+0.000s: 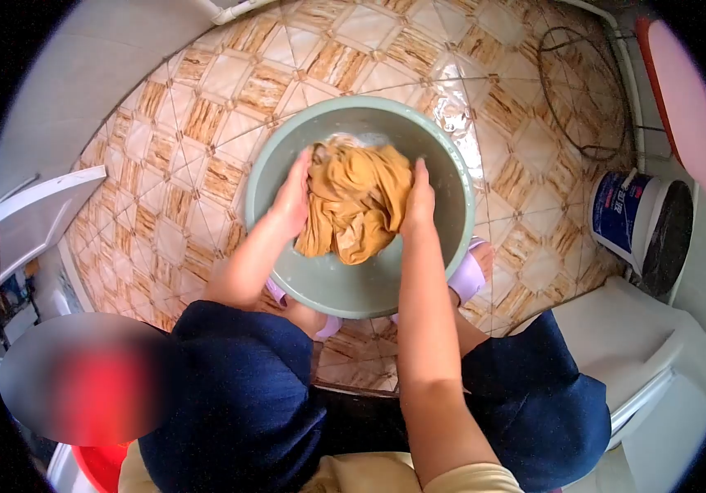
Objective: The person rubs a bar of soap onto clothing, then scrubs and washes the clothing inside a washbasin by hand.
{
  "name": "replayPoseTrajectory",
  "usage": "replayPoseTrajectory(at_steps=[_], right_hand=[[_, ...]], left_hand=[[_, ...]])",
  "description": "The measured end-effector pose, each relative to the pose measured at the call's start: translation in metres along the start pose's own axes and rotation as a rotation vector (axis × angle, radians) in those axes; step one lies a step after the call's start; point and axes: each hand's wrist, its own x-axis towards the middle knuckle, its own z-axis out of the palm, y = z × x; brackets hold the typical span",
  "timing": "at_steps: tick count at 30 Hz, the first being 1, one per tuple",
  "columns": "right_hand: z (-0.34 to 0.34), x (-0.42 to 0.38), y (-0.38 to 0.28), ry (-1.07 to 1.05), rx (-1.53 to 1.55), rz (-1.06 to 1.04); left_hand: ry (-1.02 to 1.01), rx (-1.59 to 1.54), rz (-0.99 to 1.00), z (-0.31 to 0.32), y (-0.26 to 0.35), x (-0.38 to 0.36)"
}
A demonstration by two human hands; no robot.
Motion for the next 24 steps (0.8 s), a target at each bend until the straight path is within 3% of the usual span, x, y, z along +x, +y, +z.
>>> replayPoseTrajectory(at_steps=[2, 4, 6, 7, 8, 10, 11, 12, 13, 14, 15, 17, 19, 21, 22, 24], right_hand=[[0.018, -0.018, -0.027, -0.342, 0.149, 0.079], [0.031, -0.038, -0.048, -0.413, 0.049, 0.021], [0.021, -0.050, -0.049, -0.463, -0.049, -0.025], [0.010, -0.055, -0.049, -0.567, -0.115, -0.105], [0.001, -0.058, -0.049, -0.672, -0.182, -0.190], [-0.014, -0.048, -0.028, -0.535, -0.364, -0.288], [-0.020, -0.031, 0.000, -0.320, -0.484, -0.366], [-0.022, -0.021, 0.022, -0.101, -0.599, -0.438], [-0.018, -0.030, 0.030, -0.098, -0.751, -0.342], [-0.003, -0.055, 0.042, 0.009, -0.828, -0.498], [0.010, -0.076, 0.052, 0.065, -0.999, -0.576], [0.028, -0.098, 0.057, 0.159, -1.214, -0.715], [0.027, -0.083, 0.058, 0.137, -1.275, -0.677], [0.027, -0.041, 0.059, 0.121, -1.308, -0.674], [0.028, -0.028, 0.048, 0.120, -1.303, -0.676], [0.029, -0.010, 0.028, -0.049, -1.343, -0.490]], left_hand=[[-0.205, -0.034, -0.107, -0.013, 0.008, 0.017], [-0.153, -0.033, -0.043, 0.000, 0.013, -0.008], [-0.353, -0.071, 0.091, -0.009, 0.005, -0.020], [-0.501, -0.142, -0.007, -0.025, -0.002, -0.016], [-0.503, -0.145, -0.009, -0.039, -0.012, -0.015], [-0.276, 0.704, 0.477, -0.036, -0.017, -0.052], [-0.165, 0.869, 0.595, -0.027, -0.024, -0.063], [0.000, 1.320, 0.558, -0.032, -0.038, -0.061], [0.030, 1.425, 0.389, -0.029, -0.047, -0.056], [0.057, 1.525, 0.213, -0.029, -0.056, -0.048], [0.079, 1.786, 0.497, -0.052, -0.084, -0.018], [0.026, 1.756, 0.488, -0.061, -0.086, 0.003], [-0.017, 1.726, 0.481, -0.057, -0.082, 0.006], [-0.058, 2.082, 0.413, -0.044, -0.071, 0.003], [-0.056, 2.086, 0.415, -0.042, -0.068, 0.002], [-0.046, 2.028, 0.525, -0.035, -0.061, -0.002]])
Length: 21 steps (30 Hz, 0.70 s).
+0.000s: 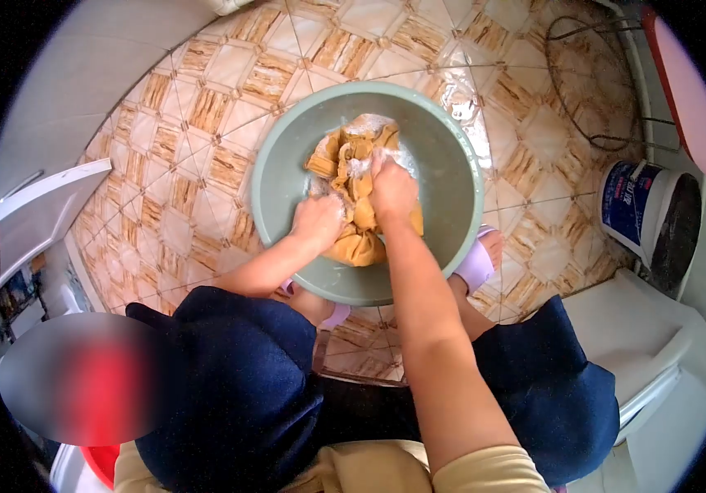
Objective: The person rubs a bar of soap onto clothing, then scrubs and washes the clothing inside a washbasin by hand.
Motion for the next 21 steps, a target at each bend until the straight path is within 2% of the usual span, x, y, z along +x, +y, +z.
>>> replayPoseTrajectory(at_steps=[1, 3, 4, 6, 7, 8, 10, 12, 13, 14, 16, 17, 20, 21], right_hand=[[-0.004, 0.009, 0.005, 0.011, -0.001, -0.006], [-0.008, 0.025, 0.017, 0.037, 0.314, 0.020], [-0.013, 0.029, 0.025, 0.042, 0.309, 0.019], [-0.017, 0.026, 0.041, -0.066, 0.801, 0.087], [-0.044, 0.011, 0.030, -0.102, 0.785, 0.107], [-0.054, 0.001, 0.016, -0.034, 1.097, 0.190], [-0.076, -0.029, -0.015, -0.047, 1.140, -0.018], [-0.037, -0.034, -0.012, 0.103, 0.410, -0.326], [-0.019, -0.036, -0.014, 0.276, 0.224, -0.384], [-0.009, -0.030, -0.008, 0.274, 0.224, -0.386], [0.009, -0.013, 0.004, 0.241, 0.123, -0.182], [0.016, -0.004, 0.009, 0.327, 0.088, -0.206], [-0.001, 0.020, 0.011, 0.311, 0.165, -0.331], [-0.016, 0.026, 0.008, 0.136, 0.220, -0.186]], left_hand=[[0.012, 0.000, 0.003, -0.007, 0.003, -0.001], [0.109, -0.018, -0.113, -0.024, 0.011, -0.007], [0.113, -0.023, -0.110, -0.032, 0.011, -0.011], [0.247, -0.045, -0.029, -0.047, 0.006, -0.024], [0.292, -0.077, 0.006, -0.049, 0.005, -0.030], [0.287, -0.081, -0.006, -0.047, 0.004, -0.034], [0.304, 0.043, 0.148, -0.048, 0.002, -0.037], [0.244, 0.045, 0.223, -0.040, 0.005, -0.038], [0.244, 0.025, 0.240, -0.038, 0.008, -0.041], [0.245, 0.004, 0.257, -0.034, 0.011, -0.043], [0.191, -0.092, 0.297, -0.026, 0.015, -0.050], [0.056, -0.069, 0.307, -0.027, 0.016, -0.053], [-0.015, 0.087, 0.330, -0.011, 0.010, -0.059], [-0.004, 0.090, 0.332, -0.007, 0.009, -0.055]])
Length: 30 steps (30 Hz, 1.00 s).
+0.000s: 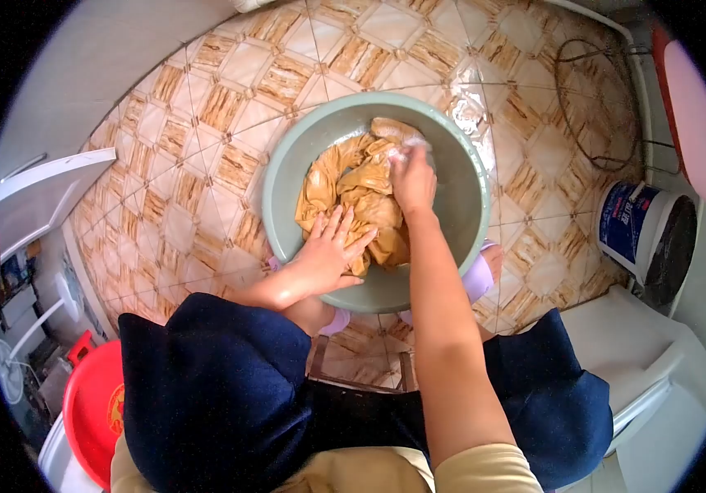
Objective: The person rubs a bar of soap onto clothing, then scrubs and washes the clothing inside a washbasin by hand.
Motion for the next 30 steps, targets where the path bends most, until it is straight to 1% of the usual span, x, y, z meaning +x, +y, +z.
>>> replayPoseTrajectory(at_steps=[1, 2, 3, 4, 5, 6, 7, 8, 9, 10, 11, 13, 14, 16, 17, 18, 19, 21, 22, 23, 24, 25, 26, 27, 28, 29, 30], right_hand=[[-0.008, -0.001, -0.005, 0.006, -0.005, -0.005], [-0.020, -0.013, -0.019, 0.080, -0.006, -0.058], [-0.027, -0.027, -0.029, 0.150, -0.007, -0.114], [-0.024, -0.044, -0.036, 0.275, -0.031, -0.232], [-0.016, -0.064, -0.038, 0.302, -0.094, -0.283], [-0.003, -0.081, -0.039, 0.175, -0.132, -0.240], [0.006, -0.091, -0.039, 0.055, -0.167, -0.196], [0.010, -0.087, -0.037, 0.056, -0.163, -0.196], [0.015, -0.075, -0.038, -0.058, -0.239, -0.073], [0.020, -0.057, -0.041, -0.168, -0.311, 0.047], [0.021, -0.035, -0.041, -0.108, -0.293, 0.058], [0.019, 0.006, -0.022, -0.093, -0.189, 0.020], [0.006, 0.007, -0.033, -0.075, -0.190, 0.013], [-0.010, -0.010, -0.046, -0.092, -0.153, -0.036], [-0.003, -0.027, -0.040, 0.034, -0.102, -0.222], [-0.004, -0.055, -0.048, 0.039, -0.213, -0.298], [-0.005, -0.082, -0.054, 0.040, -0.322, -0.372], [0.009, -0.108, -0.041, -0.146, -0.465, -0.406], [0.028, -0.098, -0.014, -0.042, -0.408, -0.381], [0.038, -0.083, -0.004, 0.032, -0.267, -0.225], [0.032, -0.067, -0.017, -0.029, -0.259, -0.108], [0.022, -0.049, -0.030, -0.082, -0.253, 0.006], [0.016, -0.034, -0.030, -0.072, -0.250, 0.004], [0.009, -0.018, -0.029, -0.147, -0.183, 0.069], [0.003, -0.008, -0.026, -0.228, -0.117, 0.134], [-0.003, -0.006, -0.019, -0.227, -0.121, 0.130], [-0.009, -0.008, -0.010, -0.210, 0.284, 0.156]], left_hand=[[-0.038, 0.030, -0.013, 0.005, -0.001, 0.005], [-0.080, 0.051, -0.026, 0.009, 0.001, 0.009], [-0.075, 0.042, -0.029, 0.008, 0.002, 0.014], [-0.200, 0.095, -0.040, 0.005, 0.003, 0.019], [-0.330, 0.146, -0.050, 0.003, 0.005, 0.024], [-0.386, 0.009, -0.064, -0.001, 0.005, 0.027], [-0.388, 0.006, -0.066, 0.003, 0.006, 0.026], [-0.414, 0.094, -0.056, 0.008, 0.006, 0.026], [-0.437, 0.188, -0.047, 0.009, 0.004, 0.025], [-0.534, 0.083, -0.045, 0.006, 0.003, 0.029], [-0.534, 0.088, -0.046, 0.010, 0.002, 0.024], [-0.135, 0.007, -0.030, 0.018, 0.000, 0.019], [-0.213, 0.004, -0.055, 0.015, 0.001, 0.021], [-0.234, 0.012, -0.053, 0.012, 0.001, 0.024], [-0.265, 0.017, -0.054, 0.013, 0.002, 0.023], [-0.264, 0.005, -0.070, 0.014, 0.002, 0.024], [-0.121, 0.045, -0.044, 0.028, 0.000, 0.021], [-0.451, -0.180, -0.095, 0.024, -0.003, 0.032], [-0.457, -0.178, -0.097, 0.018, -0.001, 0.031], [-0.403, -0.048, -0.076, 0.007, 0.002, 0.028], [-0.353, 0.081, -0.052, 0.001, 0.004, 0.023], [-0.357, 0.091, -0.046, 0.002, 0.002, 0.020], [-0.174, -0.038, -0.041, 0.006, -0.002, 0.019], [0.017, -0.170, -0.037, 0.008, -0.007, 0.020], [0.077, -0.191, -0.047, 0.011, -0.011, 0.019], [0.083, -0.193, -0.048, 0.009, -0.013, 0.016], [0.110, -0.323, -0.098, 0.004, -0.015, 0.013]])
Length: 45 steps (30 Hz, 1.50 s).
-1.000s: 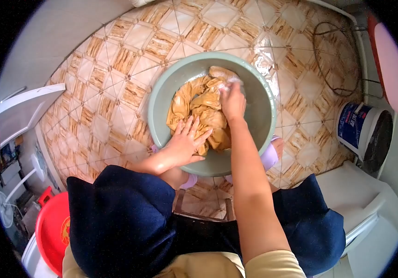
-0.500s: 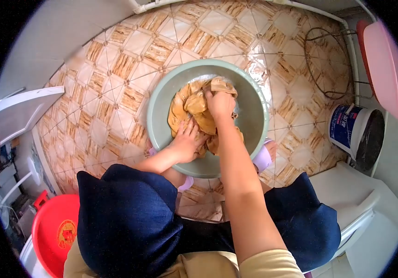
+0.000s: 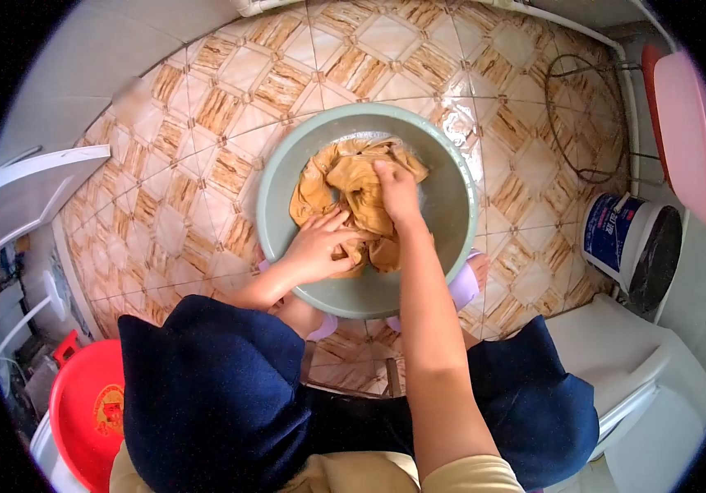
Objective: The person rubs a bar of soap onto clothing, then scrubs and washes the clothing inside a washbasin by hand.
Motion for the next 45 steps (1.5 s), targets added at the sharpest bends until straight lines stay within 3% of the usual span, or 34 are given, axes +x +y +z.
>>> replayPoseTrajectory(at_steps=[1, 3, 5, 7, 9, 11, 12, 13, 14, 15, 16, 17, 18, 20, 21, 23, 24, 25, 27, 28, 29, 31, 33, 35, 37, 39, 41, 42, 43, 44, 45], right_hand=[[-0.009, -0.006, 0.000, -0.014, 0.403, -0.019], [-0.033, -0.029, -0.010, 0.040, 0.693, 0.081], [-0.054, -0.054, -0.020, -0.040, 0.984, 0.109], [-0.062, -0.067, -0.031, -0.114, 1.271, 0.169], [-0.069, -0.081, -0.048, -0.204, 1.318, 0.094], [-0.076, -0.087, -0.059, -0.439, 1.214, -0.117], [-0.084, -0.091, -0.071, -0.567, 1.160, -0.230], [-0.089, -0.099, -0.067, -0.460, 1.210, -0.328], [-0.096, -0.087, -0.067, -0.743, 1.357, -0.492], [-0.106, -0.091, -0.075, -0.690, 1.482, -0.492], [-0.113, -0.093, -0.067, -0.365, 1.395, -0.378], [-0.127, -0.088, -0.064, -0.366, 1.390, -0.377], [-0.140, -0.079, -0.070, -0.150, 1.212, -0.305], [-0.145, -0.066, -0.079, 0.140, 0.674, -0.267], [-0.141, -0.061, -0.081, 0.220, 0.320, -0.290], [-0.113, -0.048, -0.059, 0.350, 0.128, -0.235], [-0.091, -0.042, -0.047, 0.371, 0.147, -0.230], [-0.064, -0.036, -0.036, 0.405, 0.070, -0.233], [-0.018, -0.037, -0.032, 0.321, -0.214, -0.322], [0.010, -0.042, -0.032, 0.390, -0.382, -0.339], [0.034, -0.046, -0.034, 0.439, -0.627, -0.217], [0.042, -0.023, -0.001, 0.327, -0.799, -0.197], [0.034, 0.008, 0.026, 0.329, -0.743, -0.231], [0.020, 0.018, 0.031, 0.321, -0.699, -0.268], [-0.003, 0.017, 0.007, 0.175, -0.398, -0.169], [-0.004, -0.011, -0.014, 0.217, -0.437, -0.171], [0.013, -0.051, -0.020, 0.408, -0.507, -0.370], [0.027, -0.073, -0.012, 0.362, -0.647, -0.471], [0.040, -0.088, 0.000, 0.318, -0.783, -0.572], [0.046, -0.091, 0.010, 0.105, -0.702, -0.523], [0.046, -0.078, 0.009, 0.107, -0.701, -0.526]], left_hand=[[0.030, -0.130, -0.052, -0.007, 0.001, -0.001], [0.066, -0.270, -0.126, -0.013, -0.001, -0.003], [0.475, -0.669, -0.087, -0.013, -0.009, -0.002], [0.441, -0.543, -0.067, -0.042, 0.000, 0.004], [0.427, -0.452, 0.058, -0.054, 0.010, 0.016], [0.372, -0.452, 0.035, -0.059, 0.011, 0.030], [0.332, -0.369, 0.166, -0.057, 0.011, 0.039], [0.290, -0.286, 0.294, -0.061, 0.018, 0.045], [0.241, -0.468, 0.298, -0.061, 0.032, 0.041], [0.096, -0.375, 0.284, -0.065, 0.043, 0.033], [0.022, -0.792, 0.260, -0.048, 0.041, 0.024], [-0.056, -1.208, 0.227, -0.031, 0.036, 0.016], [-0.052, -1.210, 0.228, -0.031, 0.034, 0.010], [0.017, -1.417, -0.061, -0.034, 0.023, -0.001], [0.017, -1.415, -0.063, -0.034, 0.019, -0.006], [0.501, -1.043, -0.264, -0.032, 0.015, -0.015], [0.408, -1.001, -0.420, -0.047, 0.022, -0.018], [0.408, -0.996, -0.423, -0.045, 0.024, -0.019], [0.356, -0.251, -0.278, -0.035, 0.028, -0.020], [0.371, -0.176, -0.204, -0.027, 0.020, -0.017], [0.360, -0.175, -0.202, -0.027, 0.018, -0.015], [0.232, -0.004, -0.199, -0.028, 0.015, -0.013], [0.163, 0.093, -0.213, -0.026, 0.019, -0.015], [-0.085, 0.178, -0.106, -0.021, 0.023, -0.023], [-0.120, 0.249, -0.065, -0.012, 0.019, -0.021], [-0.214, 0.326, -0.050, -0.005, 0.015, -0.010], [-0.325, 0.378, -0.055, 0.000, 0.014, 0.005], [-0.442, 0.431, -0.062, 0.004, 0.013, 0.011], [-0.524, 0.154, -0.133, 0.008, 0.008, 0.017], [-0.578, 0.240, -0.133, 0.006, 0.015, 0.019], [-0.627, 0.330, -0.136, 0.003, 0.020, 0.019]])
